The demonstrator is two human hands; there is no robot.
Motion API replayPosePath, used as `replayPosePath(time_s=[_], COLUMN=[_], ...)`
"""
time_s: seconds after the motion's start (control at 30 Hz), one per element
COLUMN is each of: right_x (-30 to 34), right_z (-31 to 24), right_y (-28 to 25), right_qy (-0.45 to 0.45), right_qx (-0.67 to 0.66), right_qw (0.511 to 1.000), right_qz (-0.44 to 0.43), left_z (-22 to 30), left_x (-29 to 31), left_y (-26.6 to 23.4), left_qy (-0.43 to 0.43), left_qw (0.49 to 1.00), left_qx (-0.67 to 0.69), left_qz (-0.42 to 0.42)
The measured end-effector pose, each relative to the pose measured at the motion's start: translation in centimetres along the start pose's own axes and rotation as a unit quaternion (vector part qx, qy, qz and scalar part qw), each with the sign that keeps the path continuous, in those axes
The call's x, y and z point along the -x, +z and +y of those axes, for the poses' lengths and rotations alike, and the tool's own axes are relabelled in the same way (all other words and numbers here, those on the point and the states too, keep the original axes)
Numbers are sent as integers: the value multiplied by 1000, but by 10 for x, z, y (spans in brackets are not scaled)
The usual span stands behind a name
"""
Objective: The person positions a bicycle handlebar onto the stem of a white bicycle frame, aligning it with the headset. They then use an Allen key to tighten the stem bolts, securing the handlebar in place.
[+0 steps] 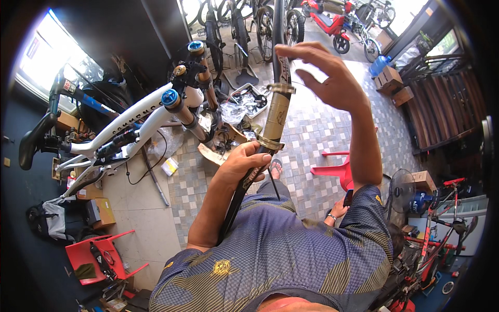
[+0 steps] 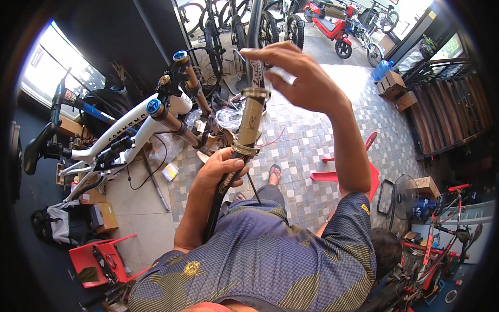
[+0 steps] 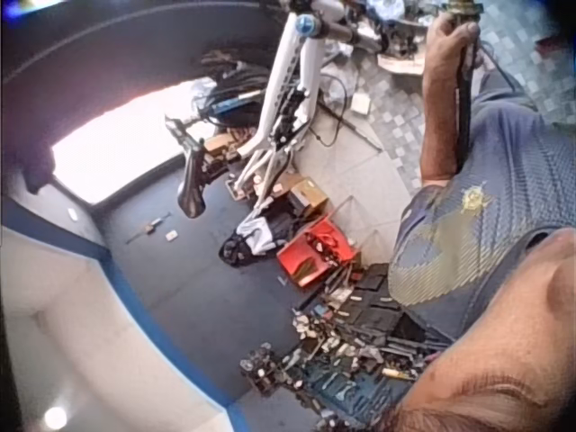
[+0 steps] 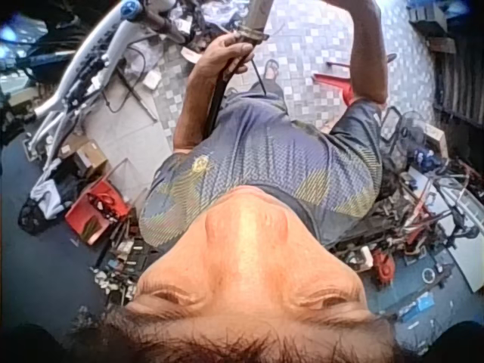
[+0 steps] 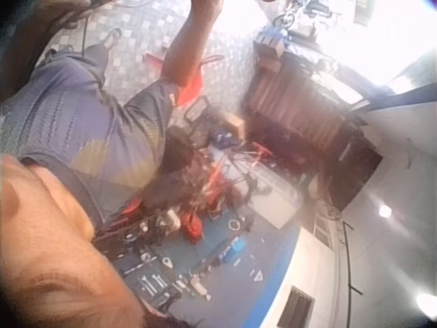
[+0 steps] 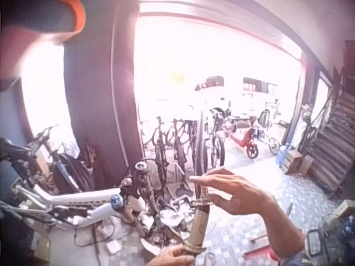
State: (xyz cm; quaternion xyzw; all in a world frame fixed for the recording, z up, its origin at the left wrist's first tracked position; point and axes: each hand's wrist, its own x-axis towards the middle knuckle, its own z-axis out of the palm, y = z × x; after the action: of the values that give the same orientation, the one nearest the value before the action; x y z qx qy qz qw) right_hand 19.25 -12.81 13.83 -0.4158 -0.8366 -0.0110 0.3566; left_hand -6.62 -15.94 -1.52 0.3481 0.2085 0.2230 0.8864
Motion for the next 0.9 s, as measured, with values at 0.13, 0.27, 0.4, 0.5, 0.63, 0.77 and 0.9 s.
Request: replayPosePath(time_s=[0.13,0.27,0.4,0.5,0.63,0.77,0.9], right_x=[5,16,26,27,31,33,41], right_z=[14,18,16,14,16,7,-15], right_y=[-16,-5,11,17,20,18,25], right_qy=[27,49,91,88,86,73,79], right_qx=[4,-36,-102,-125,-118,-75,8], right_qw=[995,997,991,988,989,993,996], right_qz=[92,52,14,-3,-23,-54,-42], left_z=[5,9,12,11,10,11,14], left_x=[5,4,3,0,2,3,5], left_y=[4,3,2,-2,1,3,6], left_qy=[-7,10,20,12,21,28,29], left_qw=[1000,998,991,992,992,997,996], left_qx=[1,55,120,108,115,65,-64], left_qz=[26,-21,-48,-62,-47,-10,47])
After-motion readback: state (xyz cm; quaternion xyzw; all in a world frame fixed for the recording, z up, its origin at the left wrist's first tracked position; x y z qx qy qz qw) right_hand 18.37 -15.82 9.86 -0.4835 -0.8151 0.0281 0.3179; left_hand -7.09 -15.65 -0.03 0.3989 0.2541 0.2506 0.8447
